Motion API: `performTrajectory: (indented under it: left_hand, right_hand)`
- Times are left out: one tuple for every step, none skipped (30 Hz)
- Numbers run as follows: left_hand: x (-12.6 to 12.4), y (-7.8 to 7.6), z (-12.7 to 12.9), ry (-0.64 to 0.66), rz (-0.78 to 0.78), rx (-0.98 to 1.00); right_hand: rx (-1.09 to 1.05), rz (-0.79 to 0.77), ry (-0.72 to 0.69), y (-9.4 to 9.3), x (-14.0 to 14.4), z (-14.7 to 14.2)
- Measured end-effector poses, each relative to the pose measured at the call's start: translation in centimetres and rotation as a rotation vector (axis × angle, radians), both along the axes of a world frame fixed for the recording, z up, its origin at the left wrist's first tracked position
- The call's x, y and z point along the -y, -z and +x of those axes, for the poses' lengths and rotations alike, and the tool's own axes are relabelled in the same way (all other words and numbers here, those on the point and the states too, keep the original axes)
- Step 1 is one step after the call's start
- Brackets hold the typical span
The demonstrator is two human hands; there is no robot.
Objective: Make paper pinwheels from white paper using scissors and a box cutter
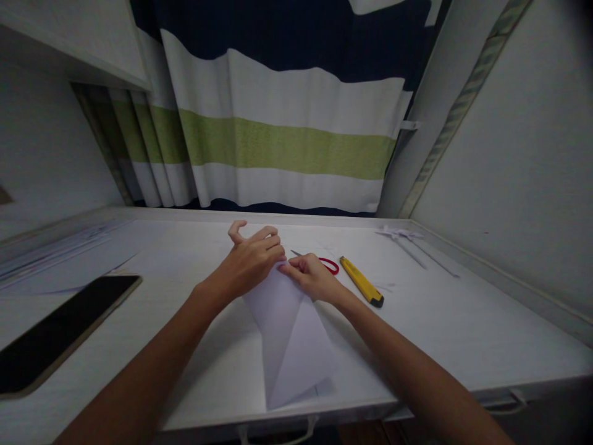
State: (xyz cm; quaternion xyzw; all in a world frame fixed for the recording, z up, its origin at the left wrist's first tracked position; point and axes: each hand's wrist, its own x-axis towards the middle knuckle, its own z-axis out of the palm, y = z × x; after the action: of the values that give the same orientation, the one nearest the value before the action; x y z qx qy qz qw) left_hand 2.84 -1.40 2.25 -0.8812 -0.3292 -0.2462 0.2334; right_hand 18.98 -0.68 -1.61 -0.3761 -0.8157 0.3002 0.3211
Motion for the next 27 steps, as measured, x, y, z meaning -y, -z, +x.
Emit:
performTrajectory:
  left_hand:
    - [-0.2, -0.1, -0.2, -0.017, 0.0, 0.024]
    - [-0.5, -0.2, -0.5, -0.037, 0.004, 0.052]
    - [-0.7, -0.3, -0.8, -0.057, 0.009, 0.078]
    - [-1.1, -0.3, -1.1, -0.076, 0.016, 0.101]
    - [-1.4, -0.4, -1.6, -0.098, 0.021, 0.12]
    - [-1.7, -0.4, -2.1, -0.115, 0.024, 0.13]
    - [-2.1, -0.4, -2.6, -0.138, 0.026, 0.142]
    - [-2.4, -0.4, -3.2, -0.16, 0.025, 0.151]
    - [-2.8, -0.4, -3.7, -0.188, 0.025, 0.167]
    - [-3.0, -0.4, -4.3, -0.209, 0.025, 0.178]
    - [-3.3, -0.4, -4.8, -0.239, 0.027, 0.201]
    - [-3.4, -0.5, -5.2, -0.261, 0.027, 0.222]
    - [-3.6, -0.5, -5.5, -0.273, 0.024, 0.239]
    - [-3.6, -0.5, -5.7, -0.281, 0.02, 0.253]
    - [-3.7, -0.5, -5.9, -0.287, 0.014, 0.264]
    - [-3.8, -0.5, -6.0, -0.292, 0.007, 0.272]
    - [-3.8, -0.5, -6.1, -0.298, -0.002, 0.28]
    - [-3.9, -0.5, -6.2, -0.304, -0.014, 0.29]
    - [-4.1, -0.6, -6.4, -0.313, -0.029, 0.311]
    - [-4.2, -0.6, -6.5, -0.331, -0.045, 0.354]
    - [-4.4, -0.7, -6.8, -0.359, -0.062, 0.421]
    - [-4.6, -0.7, -7.0, -0.397, -0.082, 0.518]
    - [-4.8, -0.6, -7.2, -0.43, -0.11, 0.63]
    - [-5.0, -0.5, -7.2, -0.441, -0.15, 0.738]
    - [-5.2, -0.4, -7.2, -0.42, -0.203, 0.831]
    - [-5.3, -0.2, -7.0, -0.381, -0.258, 0.914]
    - [-5.4, 0.0, -6.8, -0.34, -0.308, 0.989]
  right_hand:
    - [0.004, -0.021, 0.002, 0.0, -0.1, 0.1]
    - [0.013, -0.043, -0.001, 0.0, -0.2, 0.3]
    - [0.023, -0.066, -0.007, 0.0, -0.2, 0.4]
    - [0.036, -0.093, -0.015, 0.1, -0.4, 0.6]
    - [0.05, -0.126, -0.022, 0.1, -0.5, 0.7]
    - [0.064, -0.166, -0.032, 0.2, -0.6, 0.9]
    - [0.076, -0.212, -0.039, 0.2, -0.8, 1.1]
    - [0.083, -0.255, -0.044, 0.2, -0.9, 1.3]
    - [0.089, -0.292, -0.048, 0.1, -1.0, 1.5]
    - [0.093, -0.318, -0.057, 0.1, -1.2, 1.7]
    - [0.089, -0.336, -0.071, 0.0, -1.4, 1.9]
    - [0.076, -0.351, -0.091, -0.2, -1.5, 2.2]
    - [0.059, -0.368, -0.111, -0.3, -1.7, 2.5]
    - [0.042, -0.388, -0.127, -0.4, -1.9, 2.9]
    - [0.026, -0.413, -0.135, -0.6, -2.1, 3.4]
    - [0.019, -0.441, -0.132, -0.7, -2.3, 3.9]
    - [0.018, -0.468, -0.125, -0.7, -2.5, 4.6]
    - [0.02, -0.5, -0.133, -0.8, -2.8, 5.3]
    - [0.017, -0.548, -0.151, -0.7, -3.0, 6.1]
    - [0.0, -0.607, -0.155, -0.7, -3.3, 6.9]
    - [-0.028, -0.671, -0.13, -0.6, -3.5, 7.6]
    - [-0.085, -0.689, -0.049, -0.5, -3.8, 8.2]
    - [-0.162, -0.662, 0.066, -0.4, -4.1, 8.7]
    - [-0.212, -0.62, 0.121, -0.2, -4.3, 8.9]
    - [-0.269, -0.575, 0.157, -0.1, -4.5, 8.8]
    - [-0.332, -0.524, 0.17, 0.0, -4.6, 8.5]
    - [-0.414, -0.477, 0.153, 0.2, -4.7, 8.1]
